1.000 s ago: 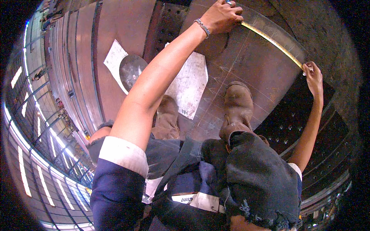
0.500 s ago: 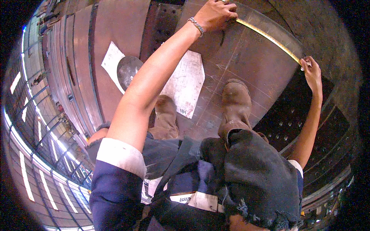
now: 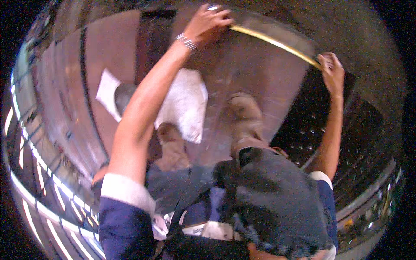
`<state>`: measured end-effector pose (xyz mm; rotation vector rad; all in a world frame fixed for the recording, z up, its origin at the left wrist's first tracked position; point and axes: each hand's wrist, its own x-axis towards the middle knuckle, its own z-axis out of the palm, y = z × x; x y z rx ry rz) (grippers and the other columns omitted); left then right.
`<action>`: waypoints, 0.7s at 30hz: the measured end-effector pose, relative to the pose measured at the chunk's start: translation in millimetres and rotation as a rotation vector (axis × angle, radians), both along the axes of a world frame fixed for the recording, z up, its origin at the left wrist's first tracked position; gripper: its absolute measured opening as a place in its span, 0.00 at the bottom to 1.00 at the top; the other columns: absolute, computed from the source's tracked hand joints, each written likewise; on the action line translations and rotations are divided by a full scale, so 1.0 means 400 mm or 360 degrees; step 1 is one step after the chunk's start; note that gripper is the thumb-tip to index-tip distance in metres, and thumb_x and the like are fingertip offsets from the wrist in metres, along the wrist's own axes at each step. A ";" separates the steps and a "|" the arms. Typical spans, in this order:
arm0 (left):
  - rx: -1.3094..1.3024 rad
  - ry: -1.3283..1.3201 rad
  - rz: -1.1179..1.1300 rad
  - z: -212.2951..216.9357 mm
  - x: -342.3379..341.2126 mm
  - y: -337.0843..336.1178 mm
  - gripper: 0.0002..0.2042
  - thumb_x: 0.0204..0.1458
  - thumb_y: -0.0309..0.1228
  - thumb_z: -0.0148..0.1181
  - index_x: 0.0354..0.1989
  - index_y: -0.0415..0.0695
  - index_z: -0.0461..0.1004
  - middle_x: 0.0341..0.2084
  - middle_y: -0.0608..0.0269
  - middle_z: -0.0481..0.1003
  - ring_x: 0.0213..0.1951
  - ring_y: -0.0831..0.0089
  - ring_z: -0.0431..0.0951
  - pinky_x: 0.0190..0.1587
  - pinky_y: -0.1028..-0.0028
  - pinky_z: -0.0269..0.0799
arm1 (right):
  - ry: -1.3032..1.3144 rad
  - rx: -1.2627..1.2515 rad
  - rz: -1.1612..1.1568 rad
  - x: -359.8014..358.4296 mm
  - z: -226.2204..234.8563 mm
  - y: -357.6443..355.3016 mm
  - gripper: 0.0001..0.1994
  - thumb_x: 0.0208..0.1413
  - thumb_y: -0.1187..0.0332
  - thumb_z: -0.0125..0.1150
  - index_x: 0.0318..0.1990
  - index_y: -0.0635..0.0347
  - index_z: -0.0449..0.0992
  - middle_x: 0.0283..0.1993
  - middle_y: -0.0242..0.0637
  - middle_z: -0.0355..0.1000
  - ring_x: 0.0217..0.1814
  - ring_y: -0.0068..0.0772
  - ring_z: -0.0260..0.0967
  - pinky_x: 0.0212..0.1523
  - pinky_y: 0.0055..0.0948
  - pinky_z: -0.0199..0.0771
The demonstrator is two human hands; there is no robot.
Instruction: The person uses a tape measure and a marker to measure and mark a large metal sheet. They repeatedly position the tape measure, mark points, and occasionally consult a document placed on a nearby cylindrical object.
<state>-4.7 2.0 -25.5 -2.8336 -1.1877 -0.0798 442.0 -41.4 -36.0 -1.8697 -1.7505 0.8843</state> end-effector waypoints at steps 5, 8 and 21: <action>-0.0149 -0.0042 0.0025 0.029 -0.053 -0.029 0.16 0.48 0.29 0.60 0.48 0.55 0.75 0.44 0.69 0.74 0.51 0.67 0.72 0.52 0.64 0.62 | -0.0550 0.0094 -0.0431 0.056 0.040 -0.028 0.20 0.52 0.49 0.66 0.39 0.59 0.80 0.36 0.45 0.80 0.37 0.41 0.79 0.41 0.37 0.77; -0.0150 -0.0091 0.0032 0.046 -0.063 -0.025 0.11 0.54 0.29 0.57 0.45 0.54 0.76 0.41 0.69 0.75 0.49 0.67 0.72 0.50 0.65 0.62 | -0.0420 -0.0083 -0.0484 0.040 0.057 -0.069 0.23 0.50 0.46 0.66 0.39 0.60 0.82 0.33 0.43 0.80 0.34 0.39 0.80 0.39 0.35 0.78; -0.0198 0.0045 0.0122 0.083 -0.166 -0.013 0.13 0.48 0.24 0.58 0.43 0.53 0.76 0.40 0.69 0.74 0.46 0.65 0.72 0.48 0.65 0.64 | 0.0607 -0.0248 -0.0785 -0.126 -0.037 -0.093 0.14 0.52 0.63 0.67 0.37 0.67 0.82 0.32 0.43 0.80 0.29 0.27 0.80 0.33 0.24 0.80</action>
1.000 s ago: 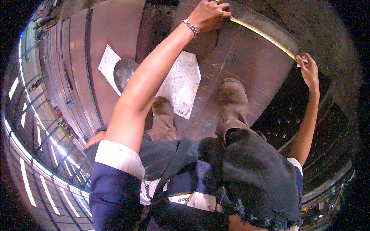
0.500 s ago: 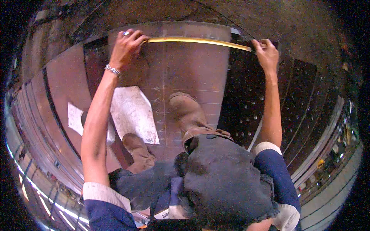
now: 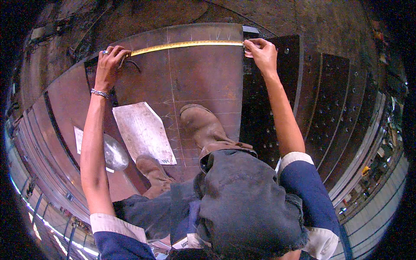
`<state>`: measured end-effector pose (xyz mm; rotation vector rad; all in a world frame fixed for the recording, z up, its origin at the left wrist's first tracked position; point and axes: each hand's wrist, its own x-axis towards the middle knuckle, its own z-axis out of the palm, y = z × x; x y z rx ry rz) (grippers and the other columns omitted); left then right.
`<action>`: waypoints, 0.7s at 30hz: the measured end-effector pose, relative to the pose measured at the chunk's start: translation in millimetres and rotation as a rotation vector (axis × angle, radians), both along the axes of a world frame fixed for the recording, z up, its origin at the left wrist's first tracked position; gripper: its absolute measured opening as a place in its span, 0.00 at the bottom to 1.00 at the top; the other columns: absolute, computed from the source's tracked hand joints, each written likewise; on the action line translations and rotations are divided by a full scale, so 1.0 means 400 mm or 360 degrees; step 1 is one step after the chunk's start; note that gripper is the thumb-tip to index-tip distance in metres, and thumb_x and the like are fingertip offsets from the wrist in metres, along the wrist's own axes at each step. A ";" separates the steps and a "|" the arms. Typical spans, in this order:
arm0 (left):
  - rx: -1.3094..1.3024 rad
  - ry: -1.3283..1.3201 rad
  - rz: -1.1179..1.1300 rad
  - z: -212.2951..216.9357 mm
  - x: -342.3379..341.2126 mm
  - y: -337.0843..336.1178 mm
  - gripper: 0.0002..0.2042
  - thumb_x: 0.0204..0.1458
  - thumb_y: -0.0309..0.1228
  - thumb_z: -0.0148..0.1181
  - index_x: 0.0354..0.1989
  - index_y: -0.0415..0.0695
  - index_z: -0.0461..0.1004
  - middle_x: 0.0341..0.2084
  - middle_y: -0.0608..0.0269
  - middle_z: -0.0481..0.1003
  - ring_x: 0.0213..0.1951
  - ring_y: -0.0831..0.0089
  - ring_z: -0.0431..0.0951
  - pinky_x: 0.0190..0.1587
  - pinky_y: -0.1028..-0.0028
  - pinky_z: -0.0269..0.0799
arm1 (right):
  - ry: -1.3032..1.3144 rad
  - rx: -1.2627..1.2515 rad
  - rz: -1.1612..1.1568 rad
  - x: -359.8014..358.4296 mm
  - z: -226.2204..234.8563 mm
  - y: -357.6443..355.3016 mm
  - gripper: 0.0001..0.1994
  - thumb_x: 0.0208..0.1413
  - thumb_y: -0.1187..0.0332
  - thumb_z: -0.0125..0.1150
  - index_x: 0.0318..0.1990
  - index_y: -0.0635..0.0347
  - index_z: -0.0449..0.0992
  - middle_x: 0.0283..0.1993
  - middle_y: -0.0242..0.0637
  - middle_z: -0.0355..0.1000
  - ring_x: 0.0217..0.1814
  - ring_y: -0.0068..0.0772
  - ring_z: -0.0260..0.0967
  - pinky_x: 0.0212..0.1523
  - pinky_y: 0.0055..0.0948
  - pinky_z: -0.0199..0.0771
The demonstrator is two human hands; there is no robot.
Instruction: The person uses a tape measure and a marker to measure and mark a large metal sheet. They repeatedly position the tape measure, mark points, and occasionally consult a document placed on a nearby cylindrical object.
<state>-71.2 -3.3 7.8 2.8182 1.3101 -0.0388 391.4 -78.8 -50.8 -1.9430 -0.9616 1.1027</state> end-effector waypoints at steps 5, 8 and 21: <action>0.0017 0.0034 0.0004 0.000 -0.023 -0.003 0.16 0.46 0.23 0.59 0.45 0.53 0.75 0.41 0.68 0.73 0.47 0.65 0.72 0.49 0.65 0.64 | -0.0265 -0.0020 0.0068 -0.023 0.016 0.014 0.14 0.49 0.59 0.68 0.35 0.61 0.83 0.29 0.41 0.80 0.28 0.29 0.80 0.36 0.27 0.78; -0.0028 0.0053 0.0023 0.003 -0.024 -0.002 0.17 0.46 0.23 0.59 0.46 0.53 0.75 0.42 0.68 0.73 0.48 0.64 0.72 0.50 0.65 0.64 | -0.0443 -0.0012 0.0103 -0.028 0.020 0.016 0.14 0.49 0.58 0.68 0.34 0.59 0.84 0.30 0.41 0.80 0.31 0.34 0.80 0.38 0.30 0.78; -0.0096 0.0123 0.0042 -0.004 -0.027 0.009 0.17 0.48 0.22 0.55 0.46 0.54 0.75 0.44 0.69 0.73 0.51 0.64 0.71 0.52 0.64 0.63 | -0.0691 -0.0001 0.0187 -0.034 0.025 0.015 0.14 0.46 0.56 0.69 0.33 0.57 0.84 0.32 0.44 0.80 0.35 0.43 0.79 0.41 0.36 0.78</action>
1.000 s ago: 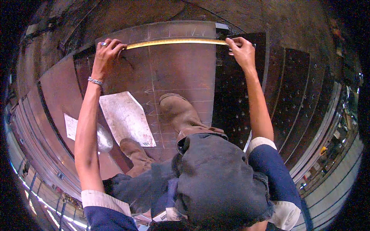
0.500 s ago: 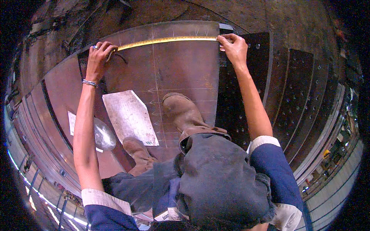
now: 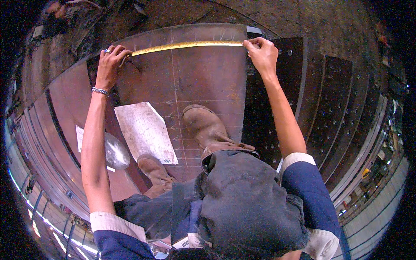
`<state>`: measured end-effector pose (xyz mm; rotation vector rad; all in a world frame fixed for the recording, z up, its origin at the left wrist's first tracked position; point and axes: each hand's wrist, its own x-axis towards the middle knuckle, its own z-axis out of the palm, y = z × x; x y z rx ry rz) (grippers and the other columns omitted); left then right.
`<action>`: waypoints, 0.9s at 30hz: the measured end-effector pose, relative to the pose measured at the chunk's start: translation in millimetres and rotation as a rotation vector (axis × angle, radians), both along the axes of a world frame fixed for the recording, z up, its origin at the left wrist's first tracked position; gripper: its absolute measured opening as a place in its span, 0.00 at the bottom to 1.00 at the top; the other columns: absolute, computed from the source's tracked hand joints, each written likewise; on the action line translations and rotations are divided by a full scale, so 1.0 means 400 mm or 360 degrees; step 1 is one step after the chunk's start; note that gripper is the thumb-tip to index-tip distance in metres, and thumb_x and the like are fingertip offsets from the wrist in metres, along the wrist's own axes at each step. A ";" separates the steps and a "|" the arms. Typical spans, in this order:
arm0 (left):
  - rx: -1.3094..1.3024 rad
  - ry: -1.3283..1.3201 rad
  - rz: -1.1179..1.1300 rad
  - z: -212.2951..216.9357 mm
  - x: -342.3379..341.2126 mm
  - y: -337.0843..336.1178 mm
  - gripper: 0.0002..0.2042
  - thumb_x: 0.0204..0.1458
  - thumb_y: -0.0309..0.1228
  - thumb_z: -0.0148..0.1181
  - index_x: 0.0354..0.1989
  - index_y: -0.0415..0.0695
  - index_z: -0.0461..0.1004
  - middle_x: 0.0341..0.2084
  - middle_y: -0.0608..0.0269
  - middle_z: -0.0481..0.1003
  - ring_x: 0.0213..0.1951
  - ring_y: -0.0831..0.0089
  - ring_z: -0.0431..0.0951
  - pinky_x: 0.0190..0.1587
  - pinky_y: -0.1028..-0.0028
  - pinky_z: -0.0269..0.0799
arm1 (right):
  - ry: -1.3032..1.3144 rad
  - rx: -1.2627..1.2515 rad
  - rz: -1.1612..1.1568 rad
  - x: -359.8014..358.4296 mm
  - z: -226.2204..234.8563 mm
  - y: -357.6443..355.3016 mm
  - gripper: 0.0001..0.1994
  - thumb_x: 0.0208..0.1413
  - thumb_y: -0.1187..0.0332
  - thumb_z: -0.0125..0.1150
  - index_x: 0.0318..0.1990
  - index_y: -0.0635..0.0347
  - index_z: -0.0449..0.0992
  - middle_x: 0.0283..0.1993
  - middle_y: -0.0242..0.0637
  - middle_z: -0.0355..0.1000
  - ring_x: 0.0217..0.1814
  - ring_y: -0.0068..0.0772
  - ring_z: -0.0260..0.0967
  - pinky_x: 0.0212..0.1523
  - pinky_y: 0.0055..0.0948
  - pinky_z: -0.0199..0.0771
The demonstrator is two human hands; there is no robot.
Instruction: The person uses a tape measure and a marker to measure and mark a large metal sheet. They repeatedly position the tape measure, mark points, and occasionally consult a document placed on a nearby cylindrical object.
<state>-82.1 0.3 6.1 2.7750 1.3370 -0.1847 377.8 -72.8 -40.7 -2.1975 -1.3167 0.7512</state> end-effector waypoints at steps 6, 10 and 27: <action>0.0049 -0.0004 -0.0059 0.001 0.003 0.004 0.16 0.48 0.24 0.58 0.46 0.54 0.75 0.44 0.71 0.73 0.52 0.66 0.70 0.52 0.64 0.63 | -0.0020 -0.0001 0.0013 0.009 -0.014 -0.001 0.16 0.45 0.54 0.68 0.33 0.56 0.84 0.31 0.44 0.80 0.35 0.44 0.79 0.41 0.37 0.78; 0.0042 0.0010 -0.0048 0.009 0.002 0.005 0.15 0.49 0.25 0.58 0.46 0.54 0.76 0.44 0.71 0.73 0.52 0.66 0.70 0.52 0.64 0.63 | 0.0019 -0.0032 -0.0012 0.005 -0.019 -0.001 0.16 0.46 0.54 0.68 0.33 0.56 0.84 0.31 0.44 0.80 0.35 0.45 0.79 0.41 0.37 0.77; 0.0187 -0.0142 -0.0180 0.145 0.043 -0.029 0.08 0.52 0.33 0.60 0.40 0.50 0.77 0.39 0.71 0.77 0.44 0.68 0.73 0.47 0.67 0.63 | -0.0099 0.0404 0.0615 -0.115 0.405 0.055 0.14 0.53 0.58 0.62 0.33 0.62 0.81 0.32 0.49 0.78 0.35 0.49 0.78 0.38 0.40 0.77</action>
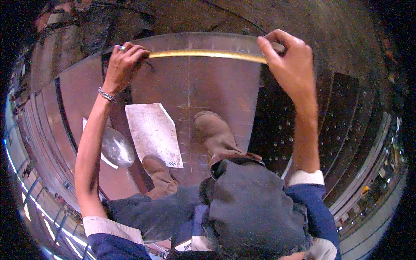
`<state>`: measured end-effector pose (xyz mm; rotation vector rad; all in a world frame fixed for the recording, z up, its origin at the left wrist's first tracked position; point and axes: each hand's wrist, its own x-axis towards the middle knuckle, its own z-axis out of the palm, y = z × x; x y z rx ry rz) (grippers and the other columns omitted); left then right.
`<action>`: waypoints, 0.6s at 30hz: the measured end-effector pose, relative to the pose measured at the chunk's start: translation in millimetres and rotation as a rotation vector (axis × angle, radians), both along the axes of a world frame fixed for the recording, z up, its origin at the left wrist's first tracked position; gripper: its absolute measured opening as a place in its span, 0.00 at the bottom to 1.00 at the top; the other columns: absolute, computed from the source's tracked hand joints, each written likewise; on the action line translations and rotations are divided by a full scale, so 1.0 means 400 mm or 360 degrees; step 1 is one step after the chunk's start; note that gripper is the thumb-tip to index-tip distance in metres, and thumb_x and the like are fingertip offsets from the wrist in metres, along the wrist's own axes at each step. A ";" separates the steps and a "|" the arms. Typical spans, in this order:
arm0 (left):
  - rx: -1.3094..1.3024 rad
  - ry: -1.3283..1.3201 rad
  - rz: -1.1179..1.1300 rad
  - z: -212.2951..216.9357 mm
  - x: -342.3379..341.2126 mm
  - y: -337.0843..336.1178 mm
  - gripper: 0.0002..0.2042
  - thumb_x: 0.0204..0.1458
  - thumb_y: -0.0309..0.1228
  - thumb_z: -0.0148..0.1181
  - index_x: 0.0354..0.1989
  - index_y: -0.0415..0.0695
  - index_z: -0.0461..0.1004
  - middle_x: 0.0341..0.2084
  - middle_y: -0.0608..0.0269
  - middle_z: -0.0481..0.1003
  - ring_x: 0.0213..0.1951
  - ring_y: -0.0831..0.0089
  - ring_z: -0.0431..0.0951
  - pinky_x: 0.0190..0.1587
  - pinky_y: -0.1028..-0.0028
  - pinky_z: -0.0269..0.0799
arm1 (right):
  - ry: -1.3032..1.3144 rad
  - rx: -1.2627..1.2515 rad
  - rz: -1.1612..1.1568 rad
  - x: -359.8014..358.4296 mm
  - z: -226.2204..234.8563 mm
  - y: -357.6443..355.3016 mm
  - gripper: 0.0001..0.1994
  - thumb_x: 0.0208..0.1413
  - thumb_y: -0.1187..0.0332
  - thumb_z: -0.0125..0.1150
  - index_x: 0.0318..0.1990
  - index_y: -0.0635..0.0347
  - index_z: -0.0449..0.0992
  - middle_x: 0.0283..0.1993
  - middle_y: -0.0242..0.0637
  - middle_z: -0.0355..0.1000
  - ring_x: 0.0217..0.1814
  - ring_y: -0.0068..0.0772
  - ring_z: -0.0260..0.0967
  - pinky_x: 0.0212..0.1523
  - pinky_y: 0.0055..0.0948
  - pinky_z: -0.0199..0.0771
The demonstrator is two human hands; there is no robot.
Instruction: The person uses a tape measure and a marker to measure and mark a large metal sheet. They repeatedly position the tape measure, mark points, and occasionally consult a document placed on a nearby cylindrical object.
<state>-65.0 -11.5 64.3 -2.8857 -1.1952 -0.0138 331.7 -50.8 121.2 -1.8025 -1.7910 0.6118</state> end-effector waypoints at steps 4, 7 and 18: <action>-0.0138 -0.0072 -0.0114 0.037 0.040 0.012 0.06 0.53 0.35 0.60 0.36 0.50 0.77 0.34 0.71 0.76 0.42 0.68 0.73 0.45 0.67 0.64 | -0.0029 0.0116 0.1086 -0.154 0.307 -0.020 0.09 0.52 0.67 0.62 0.30 0.66 0.76 0.26 0.43 0.76 0.27 0.34 0.75 0.29 0.32 0.74; -0.0129 -0.0023 -0.0107 0.047 0.022 0.028 0.06 0.53 0.35 0.60 0.36 0.51 0.76 0.35 0.70 0.76 0.41 0.68 0.73 0.44 0.67 0.64 | -0.0051 0.0343 0.1641 -0.259 0.396 -0.011 0.08 0.50 0.68 0.61 0.32 0.66 0.75 0.27 0.44 0.75 0.29 0.39 0.75 0.31 0.35 0.73; -0.0162 -0.0069 0.0152 -0.038 -0.212 0.177 0.09 0.47 0.31 0.64 0.36 0.51 0.75 0.34 0.70 0.75 0.42 0.65 0.72 0.46 0.63 0.65 | 0.0190 0.0538 0.1768 -0.474 0.305 0.228 0.10 0.45 0.75 0.58 0.37 0.67 0.72 0.30 0.51 0.72 0.34 0.54 0.71 0.36 0.45 0.71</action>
